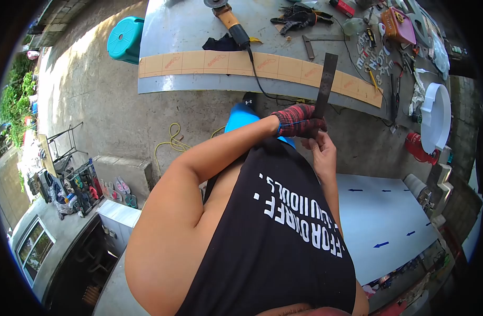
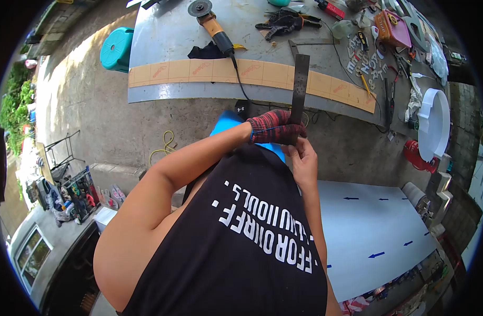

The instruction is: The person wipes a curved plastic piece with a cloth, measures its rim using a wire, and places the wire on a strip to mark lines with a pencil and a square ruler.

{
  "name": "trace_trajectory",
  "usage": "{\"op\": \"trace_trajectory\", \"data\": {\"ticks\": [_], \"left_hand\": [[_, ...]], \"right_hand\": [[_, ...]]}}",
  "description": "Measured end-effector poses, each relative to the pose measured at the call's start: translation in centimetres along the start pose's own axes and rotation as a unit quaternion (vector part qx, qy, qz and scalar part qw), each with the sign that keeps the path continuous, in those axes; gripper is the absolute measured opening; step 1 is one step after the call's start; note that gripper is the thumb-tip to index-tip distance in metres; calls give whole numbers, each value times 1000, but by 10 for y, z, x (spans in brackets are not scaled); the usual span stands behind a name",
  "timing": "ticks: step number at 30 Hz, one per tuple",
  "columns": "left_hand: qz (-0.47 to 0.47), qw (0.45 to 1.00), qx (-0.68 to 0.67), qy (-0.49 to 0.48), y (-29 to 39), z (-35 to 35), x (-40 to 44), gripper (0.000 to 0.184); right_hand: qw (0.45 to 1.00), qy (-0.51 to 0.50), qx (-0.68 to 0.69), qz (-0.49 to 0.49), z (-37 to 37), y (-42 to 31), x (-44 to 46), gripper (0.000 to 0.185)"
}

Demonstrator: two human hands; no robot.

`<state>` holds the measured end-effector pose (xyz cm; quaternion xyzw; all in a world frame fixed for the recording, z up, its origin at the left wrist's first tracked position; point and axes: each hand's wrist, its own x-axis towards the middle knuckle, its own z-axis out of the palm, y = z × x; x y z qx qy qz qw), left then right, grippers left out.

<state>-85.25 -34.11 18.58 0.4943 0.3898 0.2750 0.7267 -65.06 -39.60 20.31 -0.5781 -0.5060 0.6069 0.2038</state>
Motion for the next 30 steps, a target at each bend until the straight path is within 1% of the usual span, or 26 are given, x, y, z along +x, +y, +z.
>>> {"op": "trace_trajectory", "data": {"ticks": [1,2,3,5,6,7,9,10,11,12,13,14,15,16,17,18,20,21,22,24,25,26,27,29,30], "left_hand": [[-50,999,-8,-6,3,3,0,25],[-103,994,-16,-13,4,5,-2,27],[-114,993,-8,-15,-2,6,-5,27],[-95,988,-121,-5,-24,13,-20,35],[-83,988,-131,-19,-37,11,-25,43],[-87,988,-127,-25,-38,1,-29,43],[-112,989,-86,45,-37,-26,-38,53],[-133,968,-165,138,-53,-47,-32,60],[-152,931,-239,228,-75,-74,-24,67],[-157,905,-243,310,-87,-105,-19,76],[-161,873,-244,390,-100,-138,-12,84],[-181,852,-131,474,-121,-174,-5,88],[-196,813,-15,548,-137,-201,3,93],[-221,783,39,580,-129,-216,12,100],[-245,749,92,609,-115,-227,20,108],[-254,753,90,600,-109,-235,29,108],[-329,717,91,607,-90,-250,56,121],[-366,705,106,598,-81,-253,67,120],[-369,708,103,593,-91,-257,79,120],[-412,640,131,635,-118,-270,108,114],[-430,604,145,655,-119,-271,113,110],[-418,608,156,657,-122,-270,111,102],[-418,610,157,655,-125,-273,105,102],[-390,681,116,609,-99,-270,75,99],[-368,687,136,611,-95,-267,60,98]], "right_hand": [[999,1,45,15,2,6,-1,30],[997,2,77,-9,5,15,-2,22],[996,3,90,-8,6,23,-1,22],[998,-27,45,-24,8,32,-9,15],[997,-20,69,-39,13,34,-13,15],[996,-14,73,-39,15,39,-17,15],[998,32,60,-20,15,53,-31,16],[997,38,61,-19,15,58,-37,16],[995,72,74,-2,14,63,-45,17],[990,106,88,14,13,68,-52,18],[989,115,91,15,13,74,-58,18],[982,154,103,41,12,79,-66,18],[972,193,115,70,13,83,-70,18],[970,202,117,76,16,85,-70,18],[961,231,121,91,20,87,-73,18],[952,260,122,107,25,86,-78,18],[945,279,128,115,45,78,-82,18],[939,292,141,114,57,73,-83,17],[931,306,156,120,70,71,-83,17],[934,300,159,115,97,57,-85,18],[935,296,162,112,109,54,-85,18],[934,299,162,111,120,53,-82,18],[938,289,157,112,130,51,-83,18],[940,285,154,111,143,49,-82,18],[944,277,147,102,148,49,-79,18]]}}
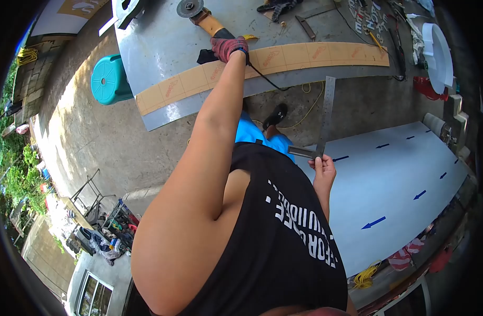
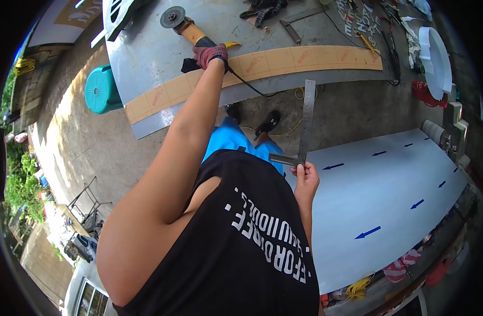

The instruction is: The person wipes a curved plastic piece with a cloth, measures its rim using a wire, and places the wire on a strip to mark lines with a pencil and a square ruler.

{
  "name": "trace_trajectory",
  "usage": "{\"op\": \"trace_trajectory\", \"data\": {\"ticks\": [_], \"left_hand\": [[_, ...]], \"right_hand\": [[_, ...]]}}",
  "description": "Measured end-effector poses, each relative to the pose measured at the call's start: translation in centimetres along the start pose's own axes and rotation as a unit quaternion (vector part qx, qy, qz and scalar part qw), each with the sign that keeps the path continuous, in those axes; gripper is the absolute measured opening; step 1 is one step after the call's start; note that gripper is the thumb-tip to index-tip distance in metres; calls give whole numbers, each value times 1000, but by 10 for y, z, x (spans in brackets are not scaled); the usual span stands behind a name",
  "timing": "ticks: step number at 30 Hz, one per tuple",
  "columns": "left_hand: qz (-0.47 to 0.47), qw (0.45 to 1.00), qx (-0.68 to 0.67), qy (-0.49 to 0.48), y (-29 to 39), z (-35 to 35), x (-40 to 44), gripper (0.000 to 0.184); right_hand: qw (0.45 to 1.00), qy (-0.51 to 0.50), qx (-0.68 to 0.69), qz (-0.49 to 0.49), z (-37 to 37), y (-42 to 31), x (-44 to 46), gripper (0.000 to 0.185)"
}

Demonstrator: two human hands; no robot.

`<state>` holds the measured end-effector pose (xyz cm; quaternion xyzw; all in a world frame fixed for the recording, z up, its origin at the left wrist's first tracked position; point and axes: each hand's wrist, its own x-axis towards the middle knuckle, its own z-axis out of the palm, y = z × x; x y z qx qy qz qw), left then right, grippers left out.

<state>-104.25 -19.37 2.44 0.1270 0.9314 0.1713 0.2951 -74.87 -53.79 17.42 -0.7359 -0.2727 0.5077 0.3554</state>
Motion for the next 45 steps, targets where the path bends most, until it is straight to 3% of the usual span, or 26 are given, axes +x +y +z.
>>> {"op": "trace_trajectory", "data": {"ticks": [5,9,19,21,22,24,25,27,30,45], "left_hand": [[170,985,0,-8,-62,-56,45,82],[271,962,6,-31,-93,-88,83,82],[278,957,87,-12,-112,-94,67,81],[340,916,155,144,-108,-94,43,84],[339,916,158,145,-106,-93,37,84],[541,832,124,8,-102,-88,25,92],[570,798,176,-88,-96,-80,13,100],[611,748,220,-138,-97,-57,2,104],[601,732,293,-126,-96,-39,-1,106],[606,721,298,-156,-112,-11,-40,100]], "right_hand": [[1000,-3,-26,-11,18,-8,12,19],[1000,-2,-28,-10,25,-14,36,18],[997,-66,-35,2,70,-21,80,19],[996,-81,-25,8,78,-15,86,19],[996,-89,-21,10,82,-14,88,19],[995,-97,-16,14,91,-11,93,19],[995,-100,-15,18,93,-8,97,18],[995,-101,-15,22,96,-2,106,18],[994,-101,-13,25,104,1,125,17],[991,-114,-10,75,145,49,192,18]]}}
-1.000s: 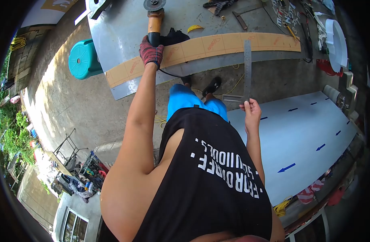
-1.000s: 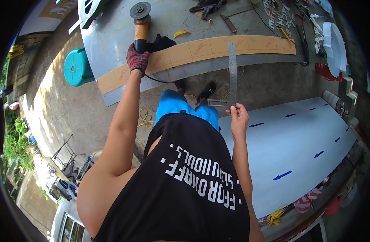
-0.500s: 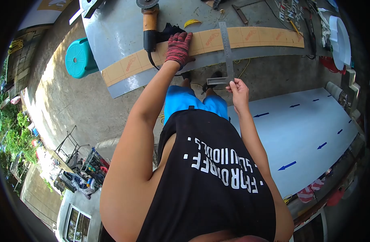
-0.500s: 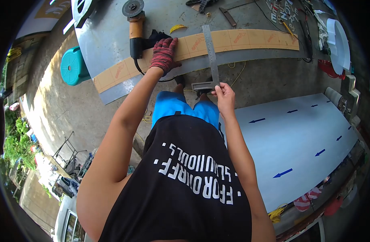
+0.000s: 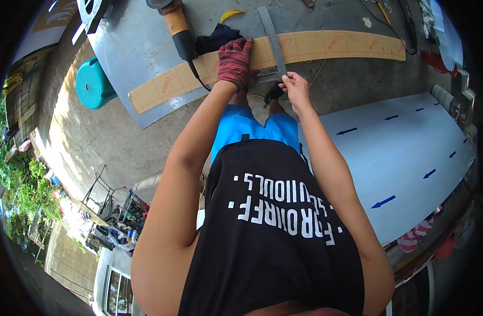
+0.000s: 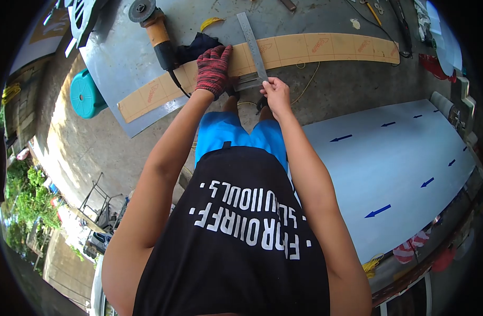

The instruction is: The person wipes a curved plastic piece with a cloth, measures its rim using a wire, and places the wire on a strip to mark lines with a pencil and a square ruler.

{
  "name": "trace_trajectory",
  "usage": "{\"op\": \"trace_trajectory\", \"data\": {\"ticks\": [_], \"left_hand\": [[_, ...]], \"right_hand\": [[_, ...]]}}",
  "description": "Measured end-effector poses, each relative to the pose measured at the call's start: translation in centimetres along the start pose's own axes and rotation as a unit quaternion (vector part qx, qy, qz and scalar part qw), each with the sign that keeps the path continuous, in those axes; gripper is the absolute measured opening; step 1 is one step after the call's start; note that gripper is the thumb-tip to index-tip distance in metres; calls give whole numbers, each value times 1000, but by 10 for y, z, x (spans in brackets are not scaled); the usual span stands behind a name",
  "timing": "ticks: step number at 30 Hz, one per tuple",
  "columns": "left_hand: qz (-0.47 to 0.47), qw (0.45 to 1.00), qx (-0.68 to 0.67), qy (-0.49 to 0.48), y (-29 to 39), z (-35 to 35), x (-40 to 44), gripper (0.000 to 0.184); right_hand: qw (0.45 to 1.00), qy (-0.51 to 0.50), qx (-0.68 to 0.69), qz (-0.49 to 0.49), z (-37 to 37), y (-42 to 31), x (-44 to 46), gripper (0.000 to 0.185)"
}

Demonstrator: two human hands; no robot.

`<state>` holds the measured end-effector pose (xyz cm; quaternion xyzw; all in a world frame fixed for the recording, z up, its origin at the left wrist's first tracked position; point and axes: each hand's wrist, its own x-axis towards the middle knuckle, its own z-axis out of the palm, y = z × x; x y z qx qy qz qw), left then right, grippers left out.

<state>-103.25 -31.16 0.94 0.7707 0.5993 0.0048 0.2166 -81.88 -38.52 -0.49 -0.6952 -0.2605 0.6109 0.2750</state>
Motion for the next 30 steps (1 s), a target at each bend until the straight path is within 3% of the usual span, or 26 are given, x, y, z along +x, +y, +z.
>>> {"op": "trace_trajectory", "data": {"ticks": [8,14,17,18,20,22,24,26,28,30], "left_hand": [[4,999,41,20,-6,-9,-1,77],[25,990,35,138,-67,7,27,45],[-81,986,-36,138,-72,-6,45,17],[-81,986,-35,140,-72,-12,50,17],[-87,994,52,52,-69,-27,52,15],[-82,992,49,82,-70,-26,54,16],[-137,973,53,179,-70,-26,55,14],[-163,973,37,158,-69,-28,59,18],[-143,945,6,293,-62,-28,64,28],[-73,949,3,306,-37,-37,51,53]], "right_hand": [[996,10,79,50,13,9,13,20],[996,-9,80,43,17,4,17,19],[995,3,91,50,16,2,14,20],[994,4,92,54,17,1,14,21],[993,3,105,57,17,3,14,20],[993,0,105,47,16,4,14,20],[994,1,103,45,15,5,17,19],[994,1,101,52,14,9,12,19],[994,7,103,36,14,6,14,18],[992,4,120,44,15,11,17,18]]}}
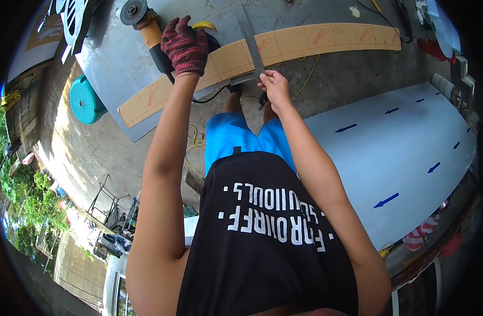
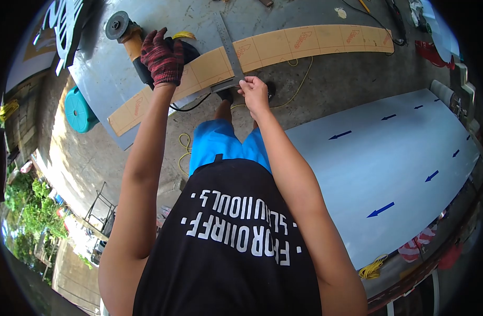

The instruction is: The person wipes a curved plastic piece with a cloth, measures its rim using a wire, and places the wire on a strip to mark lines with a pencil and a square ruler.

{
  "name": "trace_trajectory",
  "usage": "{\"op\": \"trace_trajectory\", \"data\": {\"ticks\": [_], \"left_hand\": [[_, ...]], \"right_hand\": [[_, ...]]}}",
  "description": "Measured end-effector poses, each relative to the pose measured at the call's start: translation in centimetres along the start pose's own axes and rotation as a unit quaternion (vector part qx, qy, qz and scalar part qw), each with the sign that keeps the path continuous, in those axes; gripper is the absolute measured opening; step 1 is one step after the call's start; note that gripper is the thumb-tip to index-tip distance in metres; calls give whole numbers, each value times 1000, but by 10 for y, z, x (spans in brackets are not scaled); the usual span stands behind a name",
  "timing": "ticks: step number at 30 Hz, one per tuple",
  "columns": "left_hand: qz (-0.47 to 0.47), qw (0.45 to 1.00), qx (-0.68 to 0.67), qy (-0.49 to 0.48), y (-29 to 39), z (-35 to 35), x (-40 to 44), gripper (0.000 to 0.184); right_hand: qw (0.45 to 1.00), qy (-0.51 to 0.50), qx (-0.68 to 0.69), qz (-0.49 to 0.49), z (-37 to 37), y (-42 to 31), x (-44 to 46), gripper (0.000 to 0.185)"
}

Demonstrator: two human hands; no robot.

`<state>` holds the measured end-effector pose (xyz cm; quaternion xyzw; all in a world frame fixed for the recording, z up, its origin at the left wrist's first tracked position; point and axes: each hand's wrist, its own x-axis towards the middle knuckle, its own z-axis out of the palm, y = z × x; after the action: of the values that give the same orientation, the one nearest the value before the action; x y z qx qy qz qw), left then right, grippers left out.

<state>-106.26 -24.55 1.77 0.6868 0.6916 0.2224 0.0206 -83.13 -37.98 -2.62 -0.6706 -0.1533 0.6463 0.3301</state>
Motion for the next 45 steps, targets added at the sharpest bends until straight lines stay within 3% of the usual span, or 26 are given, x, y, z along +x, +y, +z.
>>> {"op": "trace_trajectory", "data": {"ticks": [1,3,4,6,9,24,45], "left_hand": [[20,999,-48,-12,16,-9,-6,61],[104,969,-171,-144,33,-9,-30,88],[123,957,-152,-215,42,-7,-47,103],[159,941,-72,-289,54,-1,-71,115],[171,932,-1,-318,54,9,-82,117],[163,937,-14,-308,51,10,-67,108],[179,937,-20,-300,51,16,-71,96]], "right_hand": [[1000,2,0,-6,1,-2,-1,19],[1000,6,4,-10,0,-2,1,18],[1000,6,6,-10,1,-1,3,18],[1000,10,5,-23,1,-1,4,17],[1000,9,-11,-19,0,-2,3,17],[997,-11,-42,-69,-4,4,6,17],[996,-45,-46,-58,-15,2,6,17]]}}
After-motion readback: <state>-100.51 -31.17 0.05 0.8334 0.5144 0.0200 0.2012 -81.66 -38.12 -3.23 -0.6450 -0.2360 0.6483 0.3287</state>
